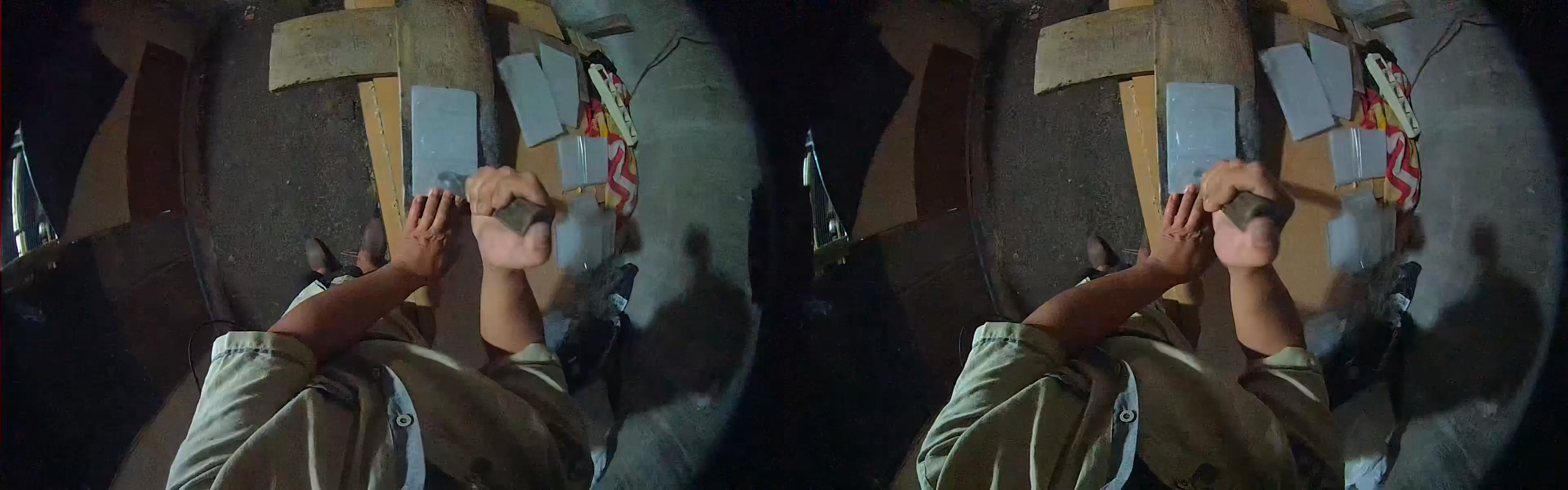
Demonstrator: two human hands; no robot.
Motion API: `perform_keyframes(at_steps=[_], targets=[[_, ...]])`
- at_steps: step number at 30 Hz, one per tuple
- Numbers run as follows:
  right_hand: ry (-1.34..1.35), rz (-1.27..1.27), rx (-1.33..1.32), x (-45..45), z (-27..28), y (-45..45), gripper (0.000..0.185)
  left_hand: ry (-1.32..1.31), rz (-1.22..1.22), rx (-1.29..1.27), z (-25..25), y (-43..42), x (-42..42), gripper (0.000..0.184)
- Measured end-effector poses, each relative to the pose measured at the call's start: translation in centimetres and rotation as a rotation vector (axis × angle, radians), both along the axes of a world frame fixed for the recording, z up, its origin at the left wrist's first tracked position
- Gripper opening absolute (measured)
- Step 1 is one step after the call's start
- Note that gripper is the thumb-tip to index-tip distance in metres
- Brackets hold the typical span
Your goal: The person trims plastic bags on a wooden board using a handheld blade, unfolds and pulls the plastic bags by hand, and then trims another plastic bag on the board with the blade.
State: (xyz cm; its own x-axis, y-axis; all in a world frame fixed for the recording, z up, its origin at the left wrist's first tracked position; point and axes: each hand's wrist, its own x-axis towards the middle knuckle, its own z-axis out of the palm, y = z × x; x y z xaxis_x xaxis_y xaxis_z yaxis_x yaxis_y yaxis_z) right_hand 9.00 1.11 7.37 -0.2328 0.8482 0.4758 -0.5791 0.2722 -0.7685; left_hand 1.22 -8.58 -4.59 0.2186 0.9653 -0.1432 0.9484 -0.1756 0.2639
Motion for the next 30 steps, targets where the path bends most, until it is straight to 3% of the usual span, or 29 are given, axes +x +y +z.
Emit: perform_keyframes(at_steps=[1, 4, 7, 9, 13, 19, 21, 23, 25, 30], targets=[[-0.085, -0.026, -0.018, 0.2, -0.5, 0.3, 0.057, -0.004, -0.009, 0.003, -0.1, -0.1, 0.1, 0.065], [0.008, -0.03, -0.032, 0.9, 0.2, 0.1, 0.058, -0.24, 0.011, 0.045, 0.0, -0.3, -0.3, 0.071], [0.142, 0.037, -0.021, 1.4, 0.7, -0.1, 0.056, -0.197, -0.007, 0.02, 1.1, 0.0, -0.5, 0.076], [-0.013, 0.016, -0.038, 1.6, -0.5, 0.4, 0.057, -0.211, 0.002, -0.02, 1.4, 0.2, -0.3, 0.078], [0.082, -0.02, 0.02, 2.0, 0.3, 0.7, 0.057, -0.255, 0.021, 0.057, 1.5, 0.3, -0.4, 0.074], [-0.031, -0.065, -0.049, 3.4, -0.3, 1.1, 0.059, -0.13, -0.026, 0.035, 0.5, -0.1, -0.5, 0.068], [0.031, -0.08, 0.088, 3.5, 0.1, 0.9, 0.059, -0.092, -0.052, 0.01, 0.6, 0.3, -0.6, 0.067], [0.028, -0.04, 0.062, 4.0, 0.0, 0.9, 0.058, -0.245, 0.014, 0.044, 0.2, 0.0, -0.4, 0.08], [-0.031, -0.052, -0.057, 4.1, -0.7, 1.3, 0.057, -0.256, 0.018, 0.032, 0.7, -0.2, -0.2, 0.08], [0.081, -0.142, -0.013, 4.3, 0.0, 0.5, 0.055, -0.263, 0.043, -0.027, 2.3, 0.5, -0.6, 0.086]])
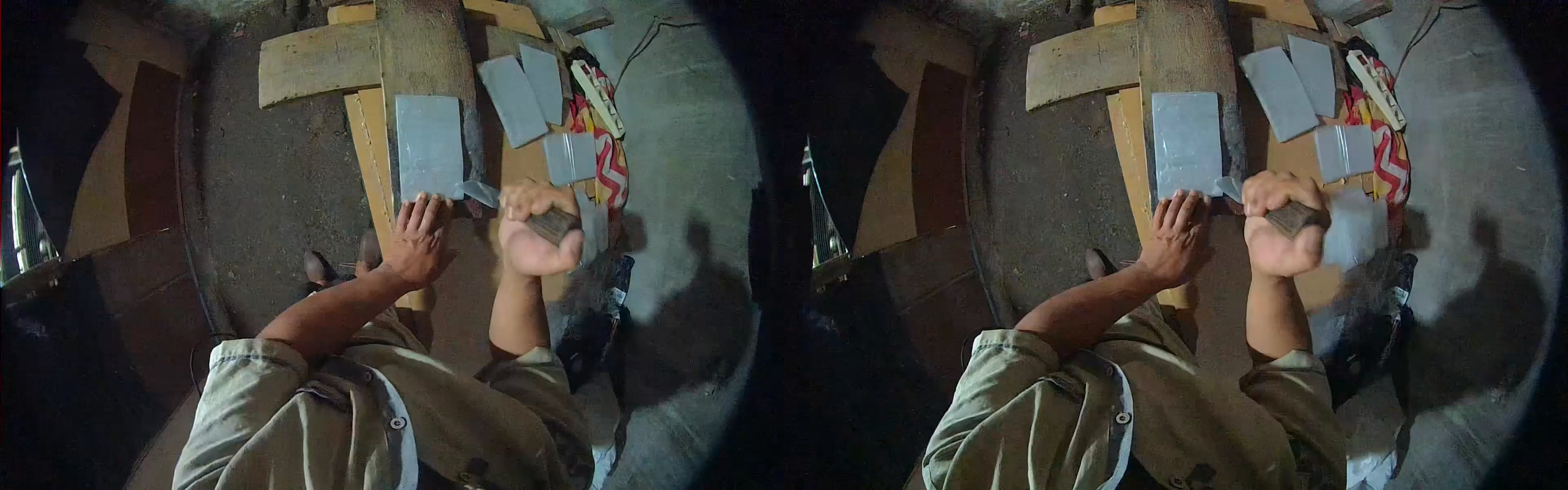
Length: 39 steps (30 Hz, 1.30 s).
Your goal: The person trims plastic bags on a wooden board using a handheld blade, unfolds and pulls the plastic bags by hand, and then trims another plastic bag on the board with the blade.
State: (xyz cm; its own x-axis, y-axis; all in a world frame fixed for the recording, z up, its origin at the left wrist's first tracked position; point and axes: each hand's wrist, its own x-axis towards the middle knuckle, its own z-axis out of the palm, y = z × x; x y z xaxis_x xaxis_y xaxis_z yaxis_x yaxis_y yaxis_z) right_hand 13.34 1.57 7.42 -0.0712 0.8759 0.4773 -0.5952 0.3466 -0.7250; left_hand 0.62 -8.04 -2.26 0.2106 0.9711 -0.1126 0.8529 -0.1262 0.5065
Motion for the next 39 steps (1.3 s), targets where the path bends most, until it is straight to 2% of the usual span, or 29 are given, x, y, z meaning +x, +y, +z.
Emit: perform_keyframes(at_steps=[3, 7, 11, 13, 21, 25, 27, 28, 30, 33, 35, 36, 37, 39], targets=[[0.013, -0.033, -0.006, 0.2, 0.5, -0.4, 0.054, -0.08, -0.087, 0.012, 1.0, 0.5, -2.2, 0.075], [0.014, -0.049, -0.007, 0.3, 0.2, -1.3, 0.054, 0.045, 0.112, 0.141, 1.4, 4.3, -6.6, 0.068], [0.046, 0.029, -0.008, -1.0, 0.3, -2.2, 0.054, 0.028, 0.129, 0.18, 0.1, 8.0, -10.2, 0.065], [0.072, 0.063, -0.052, -1.8, 0.4, -2.9, 0.055, 0.108, -0.001, 0.14, -0.2, 8.8, -11.0, 0.063], [0.007, 0.145, -0.08, -4.3, 1.1, -3.9, 0.059, -0.13, 0.065, 0.025, -2.8, 8.7, -11.5, 0.068], [0.053, 0.164, -0.004, -5.4, 2.1, -4.4, 0.06, -0.133, 0.081, 0.009, -3.2, 8.6, -11.5, 0.07], [-0.104, 0.095, -0.204, -5.9, 1.4, -4.7, 0.061, -0.161, 0.075, 0.033, -3.2, 8.6, -11.6, 0.071], [-0.044, 0.189, -0.075, -6.1, -0.3, -3.6, 0.06, -0.163, 0.074, 0.031, -3.3, 8.6, -11.6, 0.071], [-0.048, 0.196, -0.078, -5.6, -0.6, -2.9, 0.06, -0.158, 0.076, 0.016, -3.1, 8.6, -11.6, 0.072], [-0.03, 0.197, -0.058, -5.0, 1.0, -3.0, 0.06, -0.156, 0.089, -0.019, -2.7, 8.6, -11.5, 0.071], [0.001, 0.197, 0.081, -4.8, 1.7, -3.3, 0.061, -0.137, 0.091, -0.022, -3.2, 8.5, -11.5, 0.071], [-0.009, 0.194, 0.035, -5.0, 1.0, -3.4, 0.061, -0.12, 0.088, -0.018, -3.4, 8.7, -11.4, 0.071], [-0.14, 0.177, 0.032, -4.9, -0.3, -2.8, 0.061, -0.124, 0.081, -0.017, -3.1, 8.6, -11.2, 0.071], [-0.111, 0.159, -0.05, -4.3, -0.3, -2.4, 0.061, -0.156, 0.103, -0.053, -2.7, 8.6, -11.3, 0.071]])
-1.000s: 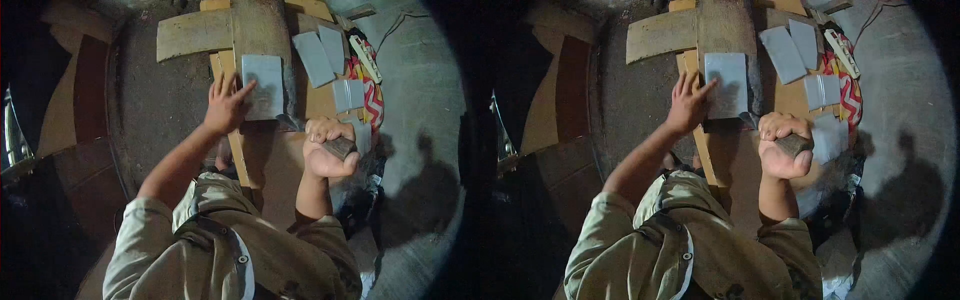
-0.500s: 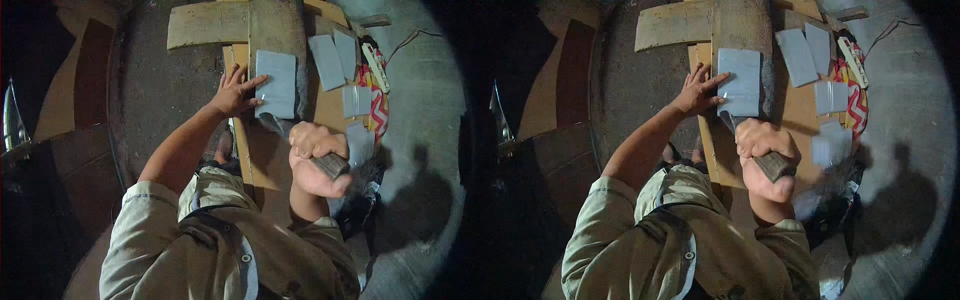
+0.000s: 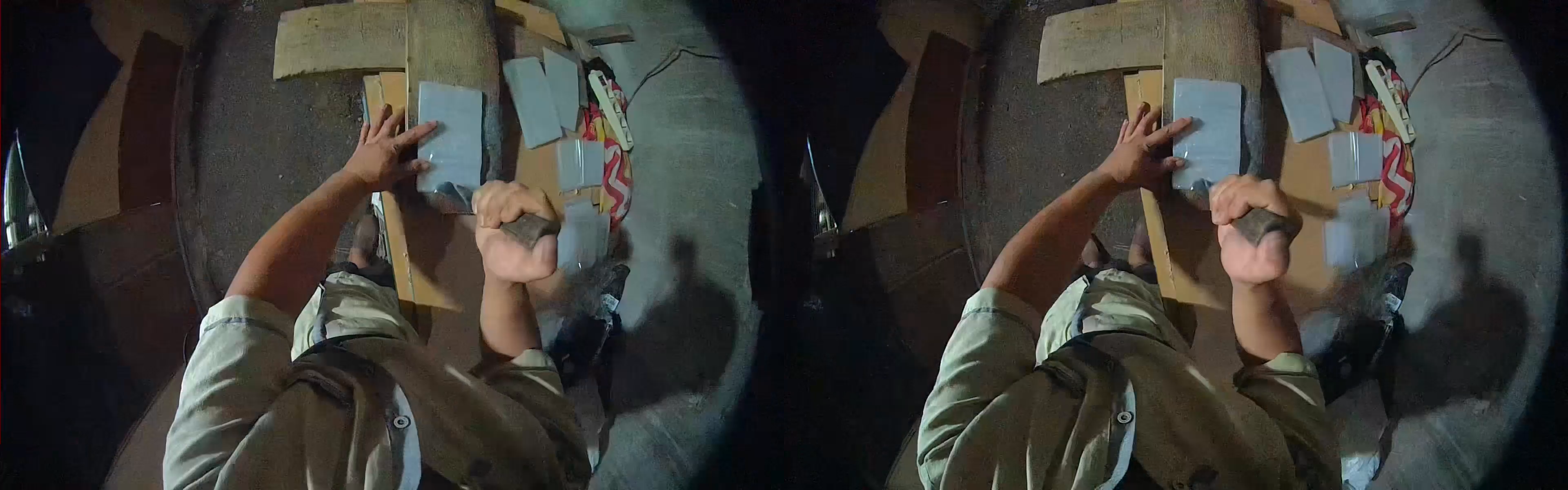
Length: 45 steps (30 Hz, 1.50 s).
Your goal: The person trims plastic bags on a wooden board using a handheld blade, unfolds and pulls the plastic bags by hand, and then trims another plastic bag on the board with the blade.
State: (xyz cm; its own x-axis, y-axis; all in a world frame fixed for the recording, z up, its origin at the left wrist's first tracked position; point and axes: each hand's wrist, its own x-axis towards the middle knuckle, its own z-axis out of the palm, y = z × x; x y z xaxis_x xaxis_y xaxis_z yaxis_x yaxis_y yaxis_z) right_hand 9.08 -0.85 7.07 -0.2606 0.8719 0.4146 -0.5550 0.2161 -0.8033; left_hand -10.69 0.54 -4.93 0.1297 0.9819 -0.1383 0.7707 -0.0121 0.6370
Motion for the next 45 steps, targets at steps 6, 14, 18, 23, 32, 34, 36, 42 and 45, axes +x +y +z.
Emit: perform_keyframes(at_steps=[6, 14, 18, 23, 32, 34, 36, 42, 45], targets=[[0.017, 0.013, 0.012, 1.1, 1.2, -0.6, 0.061, 0.008, -0.018, 0.005, -0.1, 0.0, 0.0, 0.072], [0.056, -0.06, 0.067, 2.7, 0.4, 0.2, 0.058, -0.021, -0.03, 0.022, -0.3, 0.1, -0.2, 0.071], [0.011, -0.117, -0.047, 3.7, 0.8, 0.9, 0.057, -0.004, -0.03, 0.035, -0.2, 0.2, 0.0, 0.072], [-0.044, -0.148, 0.032, 4.8, -0.3, 1.0, 0.055, -0.004, -0.022, -0.002, 0.0, 0.2, 0.3, 0.069], [0.044, -0.183, 0.146, 3.4, 2.6, 0.3, 0.061, -0.028, -0.036, 0.006, 0.0, 0.2, 0.1, 0.068], [0.071, -0.198, 0.009, 3.1, 0.9, 0.6, 0.06, -0.015, -0.019, 0.005, -0.1, 0.1, 0.1, 0.069], [0.0, -0.165, -0.025, 3.1, 0.6, 1.4, 0.059, -0.024, -0.02, 0.017, -0.1, 0.4, -0.2, 0.068], [-0.035, -0.11, 0.022, 0.8, 0.4, 0.7, 0.06, -0.006, -0.022, -0.016, 0.1, 0.0, 0.2, 0.066], [-0.004, -0.066, 0.057, 0.8, 1.1, 0.5, 0.06, 0.012, -0.006, -0.037, 0.0, 0.2, 0.1, 0.064]])
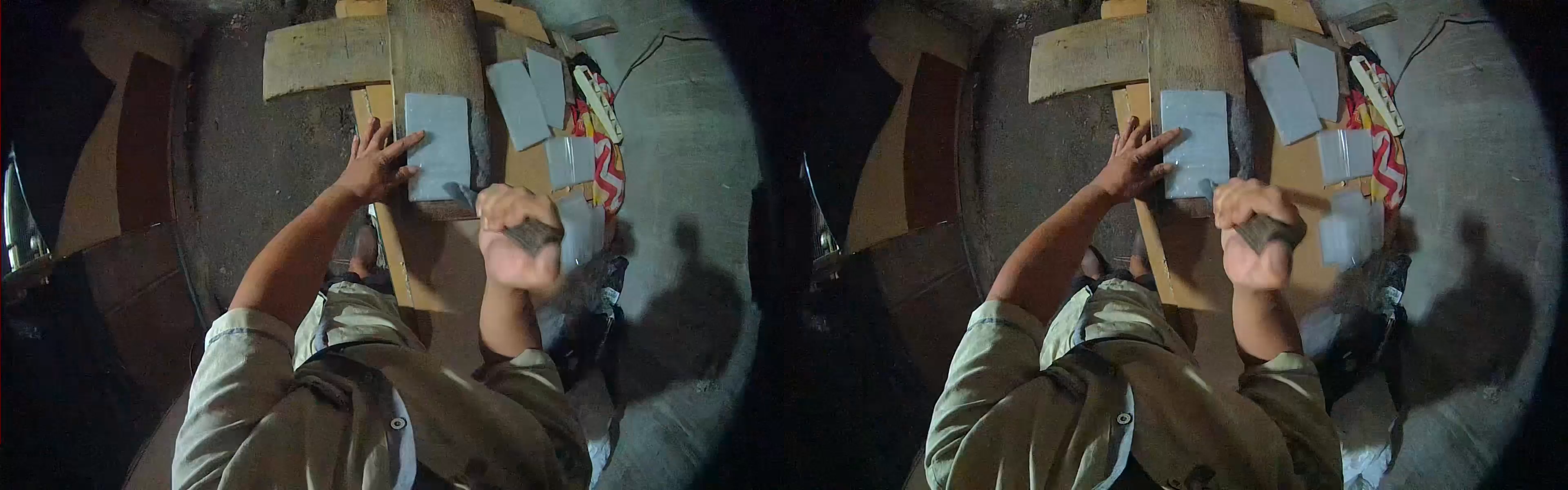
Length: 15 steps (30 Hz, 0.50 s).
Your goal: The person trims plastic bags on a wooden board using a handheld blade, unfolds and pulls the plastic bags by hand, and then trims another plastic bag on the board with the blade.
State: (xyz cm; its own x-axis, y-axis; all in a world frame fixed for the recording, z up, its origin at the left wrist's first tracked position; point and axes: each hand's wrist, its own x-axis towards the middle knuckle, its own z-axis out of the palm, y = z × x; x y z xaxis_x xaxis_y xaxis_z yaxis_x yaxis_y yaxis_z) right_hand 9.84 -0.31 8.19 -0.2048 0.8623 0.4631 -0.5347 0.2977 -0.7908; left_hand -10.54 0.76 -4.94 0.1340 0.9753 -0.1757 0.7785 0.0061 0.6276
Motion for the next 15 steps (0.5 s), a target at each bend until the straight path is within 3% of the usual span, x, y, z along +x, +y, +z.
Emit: perform_keyframes(at_steps=[3, 7, 10, 11, 15], targets=[[0.073, 0.021, 0.063, -0.7, 0.6, -0.7, 0.058, 0.001, -0.008, -0.008, 0.0, -0.2, 0.0, 0.061], [0.005, -0.015, -0.074, -1.3, -0.1, -0.3, 0.06, -0.028, 0.0, 0.014, 0.6, -0.1, 0.0, 0.06], [0.149, 0.082, 0.075, -2.3, 1.1, -1.1, 0.058, -0.001, 0.012, -0.016, 0.7, -0.1, -0.1, 0.061], [0.099, 0.08, -0.053, -2.3, 0.1, -1.4, 0.058, -0.002, 0.009, -0.012, 0.6, -0.2, 0.1, 0.061], [0.001, 0.066, -0.121, -1.7, -0.3, -1.2, 0.056, 0.009, -0.013, -0.028, 0.9, -0.4, 0.4, 0.063]])
